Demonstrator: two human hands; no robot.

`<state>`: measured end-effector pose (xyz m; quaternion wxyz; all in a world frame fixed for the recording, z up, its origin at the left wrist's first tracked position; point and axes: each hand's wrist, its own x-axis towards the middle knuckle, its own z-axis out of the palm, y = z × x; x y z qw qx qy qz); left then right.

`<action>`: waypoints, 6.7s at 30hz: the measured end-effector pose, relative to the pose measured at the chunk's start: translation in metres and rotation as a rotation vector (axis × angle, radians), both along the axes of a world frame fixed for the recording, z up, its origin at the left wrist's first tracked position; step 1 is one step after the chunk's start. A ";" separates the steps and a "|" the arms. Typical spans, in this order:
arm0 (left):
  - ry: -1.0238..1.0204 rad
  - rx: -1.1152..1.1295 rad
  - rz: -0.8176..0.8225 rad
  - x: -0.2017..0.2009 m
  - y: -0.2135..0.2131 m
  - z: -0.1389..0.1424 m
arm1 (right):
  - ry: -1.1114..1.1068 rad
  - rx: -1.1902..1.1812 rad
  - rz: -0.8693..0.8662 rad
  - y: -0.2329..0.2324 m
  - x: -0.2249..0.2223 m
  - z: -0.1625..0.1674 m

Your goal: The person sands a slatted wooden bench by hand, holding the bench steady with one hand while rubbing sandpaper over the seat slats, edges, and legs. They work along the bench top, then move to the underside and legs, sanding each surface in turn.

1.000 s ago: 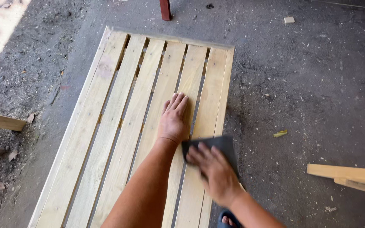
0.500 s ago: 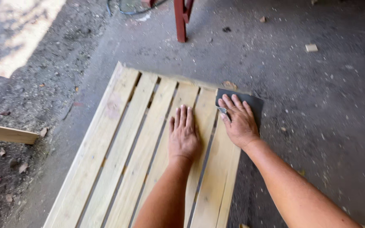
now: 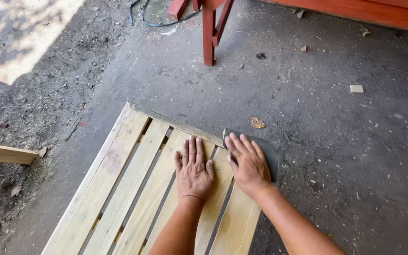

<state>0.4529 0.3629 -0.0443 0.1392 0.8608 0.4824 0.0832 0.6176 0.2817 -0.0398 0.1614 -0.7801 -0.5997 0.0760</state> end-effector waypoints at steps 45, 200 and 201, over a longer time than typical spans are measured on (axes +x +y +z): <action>-0.214 0.136 1.091 0.069 -0.005 -0.029 | 2.069 -0.940 0.115 0.254 -0.047 0.039; -0.113 0.117 1.446 -0.088 0.020 0.016 | -0.137 0.085 0.916 0.201 -0.057 0.000; -0.096 0.123 1.449 -0.079 0.023 0.014 | -0.138 0.073 0.919 0.201 -0.057 0.000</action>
